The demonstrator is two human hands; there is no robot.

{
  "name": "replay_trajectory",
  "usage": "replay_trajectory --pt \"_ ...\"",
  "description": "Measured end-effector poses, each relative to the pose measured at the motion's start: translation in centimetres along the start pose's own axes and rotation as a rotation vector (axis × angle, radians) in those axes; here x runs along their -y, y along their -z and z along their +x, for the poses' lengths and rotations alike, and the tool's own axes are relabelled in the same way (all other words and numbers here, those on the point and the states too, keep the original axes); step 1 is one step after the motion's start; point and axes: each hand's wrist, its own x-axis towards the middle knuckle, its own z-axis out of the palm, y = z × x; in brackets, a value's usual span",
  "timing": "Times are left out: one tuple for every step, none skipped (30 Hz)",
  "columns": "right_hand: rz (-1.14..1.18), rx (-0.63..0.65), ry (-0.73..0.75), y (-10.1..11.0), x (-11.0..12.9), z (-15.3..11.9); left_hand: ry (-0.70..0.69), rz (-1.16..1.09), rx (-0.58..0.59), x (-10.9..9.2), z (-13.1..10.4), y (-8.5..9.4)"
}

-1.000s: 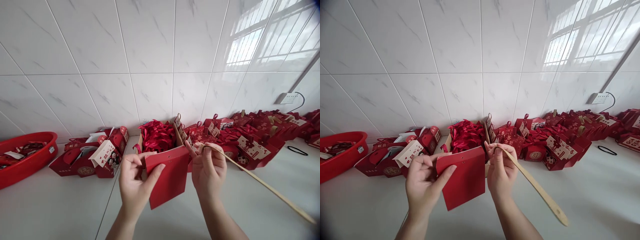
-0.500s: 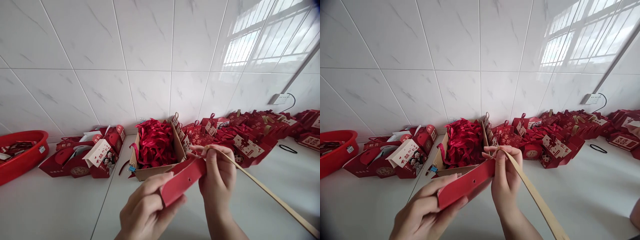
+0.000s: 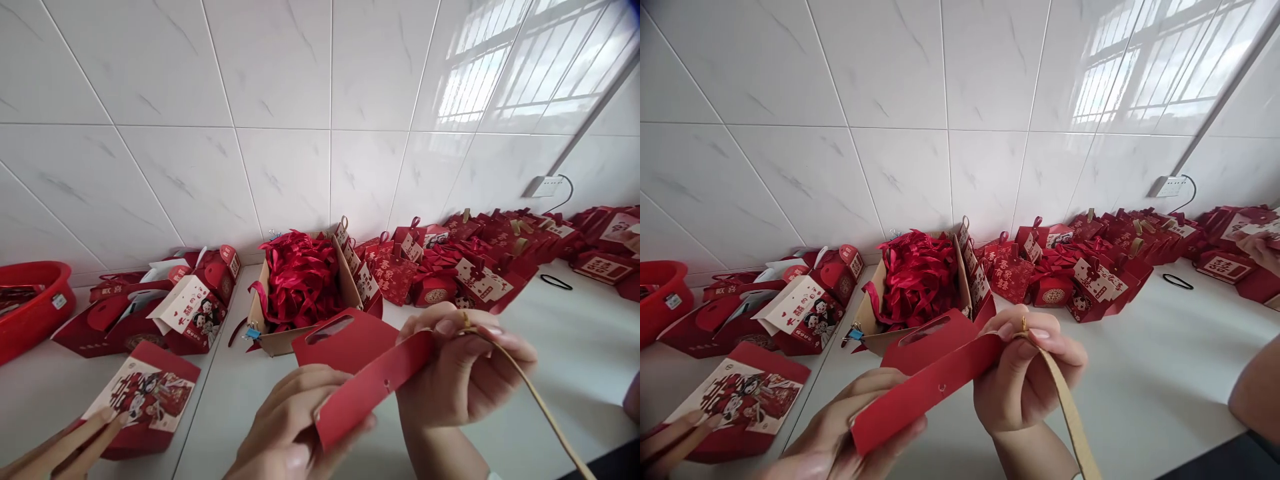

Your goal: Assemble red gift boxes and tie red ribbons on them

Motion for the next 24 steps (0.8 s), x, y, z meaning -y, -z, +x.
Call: replay_trajectory --pt "-0.025 -0.022 0.0 -0.1 -0.2 -0.1 -0.042 -0.018 0.011 0.2 0.1 -0.2" --pt "-0.046 -0.032 -0.005 -0.2 -0.5 -0.1 -0.099 -0.025 0.025 0.4 0.3 -0.4" --pt "-0.062 -0.035 -0.008 -0.2 -0.7 -0.1 -0.151 -0.017 0.028 0.6 0.4 -0.6" --pt "-0.074 -0.04 0.0 -0.3 -0.9 -0.1 -0.19 0.008 0.023 0.8 0.6 -0.7" --pt "-0.081 -0.048 0.006 -0.3 -1.1 -0.1 -0.206 0.041 0.017 1.0 0.7 -0.8" --pt "-0.084 -0.055 0.006 -0.4 -1.3 -0.1 -0.201 0.078 0.008 1.2 0.8 -0.9" --pt "-0.085 -0.062 0.008 -0.4 -1.5 -0.1 -0.182 0.107 -0.002 1.4 0.9 -0.9" --pt "-0.09 -0.067 0.008 -0.4 -1.6 -0.1 -0.164 0.122 -0.01 1.5 0.9 -1.0" --pt "-0.096 -0.07 0.005 -0.5 -1.7 -0.1 -0.157 0.126 -0.015 1.7 0.9 -1.1" --pt "-0.099 -0.07 0.0 -0.5 -1.7 -0.1 -0.161 0.118 -0.016 1.8 0.9 -1.1" --pt "-0.099 -0.071 -0.005 -0.5 -1.8 -0.1 -0.17 0.099 -0.012 1.8 0.9 -1.2" --pt "-0.097 -0.073 -0.009 -0.5 -1.8 -0.1 -0.181 0.074 -0.007 1.9 0.8 -1.2" --pt "-0.094 -0.076 -0.014 -0.5 -1.9 -0.1 -0.188 0.047 0.0 2.0 0.8 -1.3" --pt "-0.088 -0.08 -0.021 -0.4 -2.0 -0.1 -0.189 0.022 0.01 2.0 0.8 -1.3" --pt "-0.083 -0.082 -0.028 -0.4 -2.0 -0.2 -0.186 0.004 0.021 2.0 0.8 -1.4" --pt "-0.079 -0.082 -0.039 -0.3 -2.1 -0.2 -0.182 -0.005 0.027 2.0 0.9 -1.4" --pt "-0.077 -0.079 -0.053 -0.2 -2.2 -0.2 -0.176 -0.006 0.033 2.1 0.9 -1.4" --pt "-0.076 -0.072 -0.067 -0.1 -2.2 -0.3 -0.17 -0.006 0.033 2.1 1.0 -1.5" --pt "-0.075 -0.061 -0.085 0.0 -2.3 -0.3 -0.162 -0.006 0.032 2.2 1.0 -1.5" --pt "-0.076 -0.046 -0.109 0.0 -2.3 -0.3 -0.154 -0.007 0.029 2.3 1.1 -1.5" --pt "-0.081 -0.026 -0.137 0.1 -2.3 -0.4 -0.144 -0.011 0.025 2.3 1.1 -1.4" --pt "-0.087 -0.004 -0.166 0.1 -2.3 -0.4 -0.132 -0.014 0.02 2.5 1.1 -1.4" --pt "-0.093 0.019 -0.192 0.1 -2.3 -0.4 -0.119 -0.017 0.019 2.6 1.1 -1.4" --pt "-0.096 0.042 -0.21 0.1 -2.2 -0.4 -0.106 -0.02 0.021 2.7 1.1 -1.3"
